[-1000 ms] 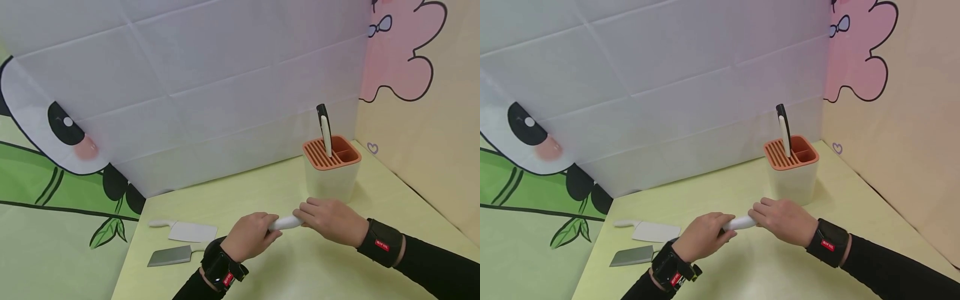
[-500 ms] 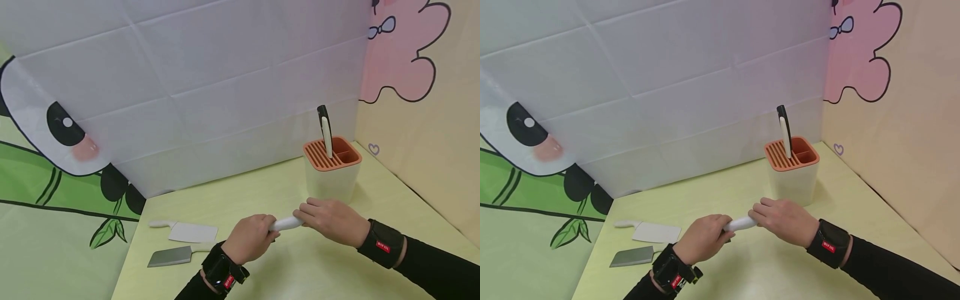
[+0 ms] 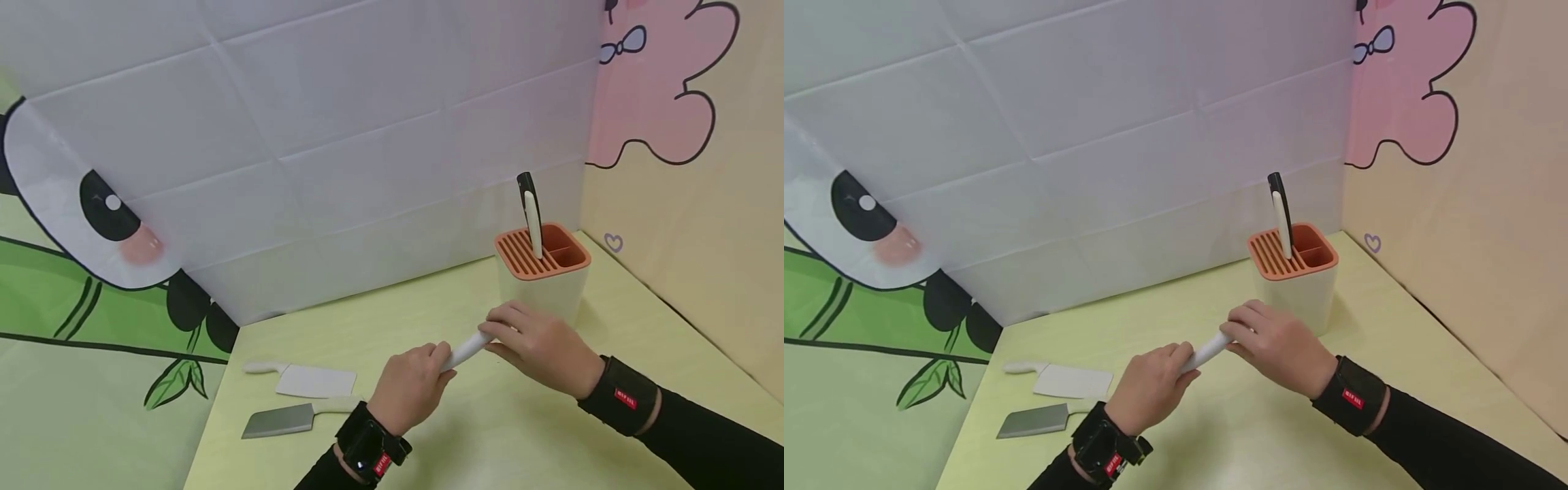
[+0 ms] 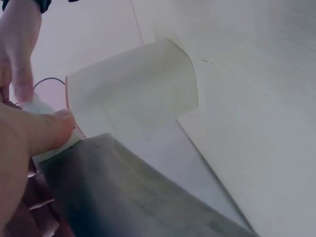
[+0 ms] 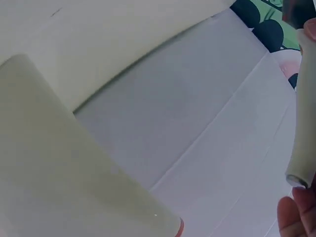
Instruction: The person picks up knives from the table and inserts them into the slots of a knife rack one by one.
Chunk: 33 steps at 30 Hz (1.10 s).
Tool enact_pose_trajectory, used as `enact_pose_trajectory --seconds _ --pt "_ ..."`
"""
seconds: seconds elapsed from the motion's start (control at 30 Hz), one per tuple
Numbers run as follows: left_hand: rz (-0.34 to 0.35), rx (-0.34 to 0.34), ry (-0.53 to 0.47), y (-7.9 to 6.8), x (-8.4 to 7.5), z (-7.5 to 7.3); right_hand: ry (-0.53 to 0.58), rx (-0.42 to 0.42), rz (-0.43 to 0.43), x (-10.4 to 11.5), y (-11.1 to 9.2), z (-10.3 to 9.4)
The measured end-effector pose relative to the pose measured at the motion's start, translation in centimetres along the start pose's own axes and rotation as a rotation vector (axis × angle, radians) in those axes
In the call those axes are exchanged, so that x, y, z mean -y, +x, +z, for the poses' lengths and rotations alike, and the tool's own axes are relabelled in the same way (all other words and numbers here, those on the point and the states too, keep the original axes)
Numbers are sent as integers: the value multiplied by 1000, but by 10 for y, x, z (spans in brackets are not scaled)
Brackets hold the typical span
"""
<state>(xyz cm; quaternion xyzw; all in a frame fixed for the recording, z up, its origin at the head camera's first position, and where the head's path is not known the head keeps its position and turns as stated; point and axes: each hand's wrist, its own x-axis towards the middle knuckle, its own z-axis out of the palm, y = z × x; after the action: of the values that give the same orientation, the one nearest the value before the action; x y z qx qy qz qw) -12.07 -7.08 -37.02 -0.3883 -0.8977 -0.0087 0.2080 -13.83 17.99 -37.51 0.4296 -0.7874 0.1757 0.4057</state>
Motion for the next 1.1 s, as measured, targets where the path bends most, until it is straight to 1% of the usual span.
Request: enact_pose_trajectory --seconds 0.07,0.13,0.2,0.27,0.3,0.37,0.47,0.5,0.57,0.67,0.73,0.83,0.93,1.0,1.1 --pt "-11 -40 0 1 0 1 64 -51 113 0 0 1" --pt "-23 -81 -6 2 -1 2 184 -81 257 0 1 1" --pt "-34 -120 -19 2 -3 2 371 -91 422 3 1 1" --pt "-44 -155 -32 3 -4 2 576 -80 583 6 2 2" --pt "-49 -171 -39 4 -5 2 683 -72 650 8 3 2" --pt "-53 -200 -51 5 -8 2 863 -45 759 12 4 3" --pt "-45 -247 -49 8 -10 3 1057 -9 859 17 8 4" --pt "-41 -261 -42 9 -11 4 1110 -7 881 19 9 5" --pt "-32 -280 -27 11 -12 5 1144 -17 899 23 12 6" --pt "-39 -285 -26 12 -14 7 1135 -63 894 27 16 10" --pt "-60 -270 -60 12 -15 7 1115 -89 873 29 19 12" --pt "-87 -253 -146 12 -16 5 1112 -106 836 30 22 12" --pt "-106 -248 -257 12 -16 4 1100 -96 810 29 24 13" --pt "-110 -250 -331 13 -17 2 1077 -83 799 29 25 12" --pt "-115 -235 -438 14 -17 0 1031 -73 786 29 25 12"
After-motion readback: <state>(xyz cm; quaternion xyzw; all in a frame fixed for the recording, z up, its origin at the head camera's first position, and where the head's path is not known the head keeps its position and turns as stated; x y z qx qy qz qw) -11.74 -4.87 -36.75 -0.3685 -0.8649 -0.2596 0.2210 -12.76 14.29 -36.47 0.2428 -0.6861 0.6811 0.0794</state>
